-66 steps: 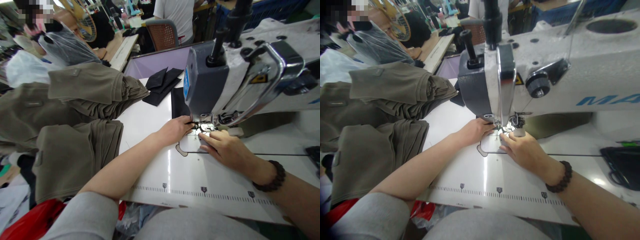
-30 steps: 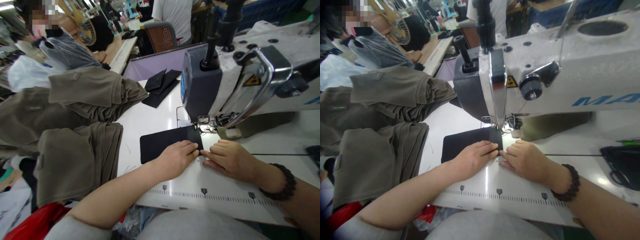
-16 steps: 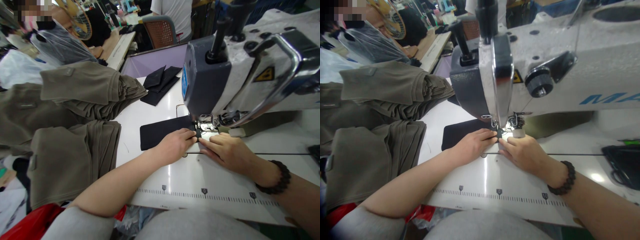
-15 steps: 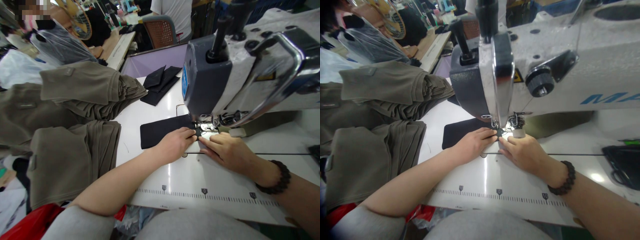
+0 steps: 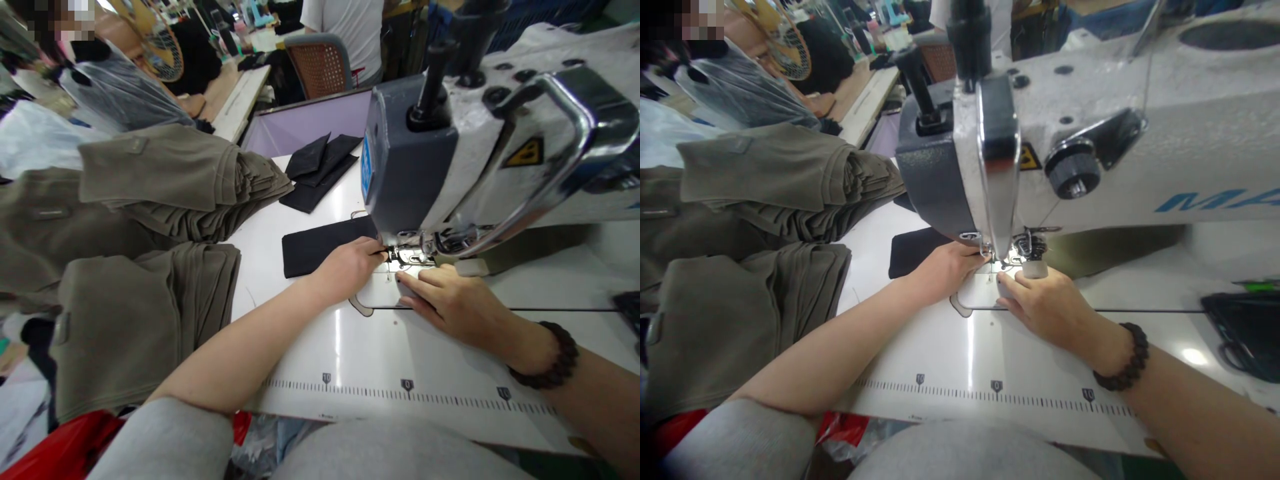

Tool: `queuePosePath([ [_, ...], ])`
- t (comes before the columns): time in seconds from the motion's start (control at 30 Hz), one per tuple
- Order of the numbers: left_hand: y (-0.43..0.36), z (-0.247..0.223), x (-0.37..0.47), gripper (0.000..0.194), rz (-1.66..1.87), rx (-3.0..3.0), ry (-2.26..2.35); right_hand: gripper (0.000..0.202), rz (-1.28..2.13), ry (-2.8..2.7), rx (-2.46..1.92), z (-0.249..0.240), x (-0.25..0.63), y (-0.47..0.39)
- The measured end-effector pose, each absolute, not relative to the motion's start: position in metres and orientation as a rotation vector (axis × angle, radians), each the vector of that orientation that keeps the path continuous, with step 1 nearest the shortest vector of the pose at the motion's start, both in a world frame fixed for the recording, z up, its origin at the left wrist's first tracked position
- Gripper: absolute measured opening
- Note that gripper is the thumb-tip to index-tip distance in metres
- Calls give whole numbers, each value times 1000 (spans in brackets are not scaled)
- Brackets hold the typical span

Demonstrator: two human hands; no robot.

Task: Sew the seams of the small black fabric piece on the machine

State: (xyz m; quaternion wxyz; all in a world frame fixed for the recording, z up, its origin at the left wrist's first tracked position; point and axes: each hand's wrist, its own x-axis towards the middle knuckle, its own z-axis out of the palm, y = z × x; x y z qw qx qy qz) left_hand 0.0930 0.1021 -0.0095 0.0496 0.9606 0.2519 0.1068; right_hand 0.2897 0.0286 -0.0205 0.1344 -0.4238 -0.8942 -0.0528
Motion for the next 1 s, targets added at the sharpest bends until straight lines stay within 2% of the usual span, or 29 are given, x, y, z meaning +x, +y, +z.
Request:
queuePosePath([
  [0.4, 102, -4, 94, 23, 222, 2922, 772, 30, -134, -2560, -1232, -17, 291, 27],
  [0.57, 96, 7, 94, 26, -25, 2961, 817, 35, -330, -2351, -1602, -7, 313, 29],
  [0.83, 88, 20, 85, 39, -268, 2901, 1286, 20, -247, -2356, -1783, 1, 329, 32],
  [0.93, 96, 38, 65, 52, -131, 2714, 1432, 17, -163, -2347, -1848, 1, 339, 34],
  [1.0, 102, 51, 48, 60, 216, 2499, 1547, 17, -43, -2380, -1818, 1, 349, 36],
])
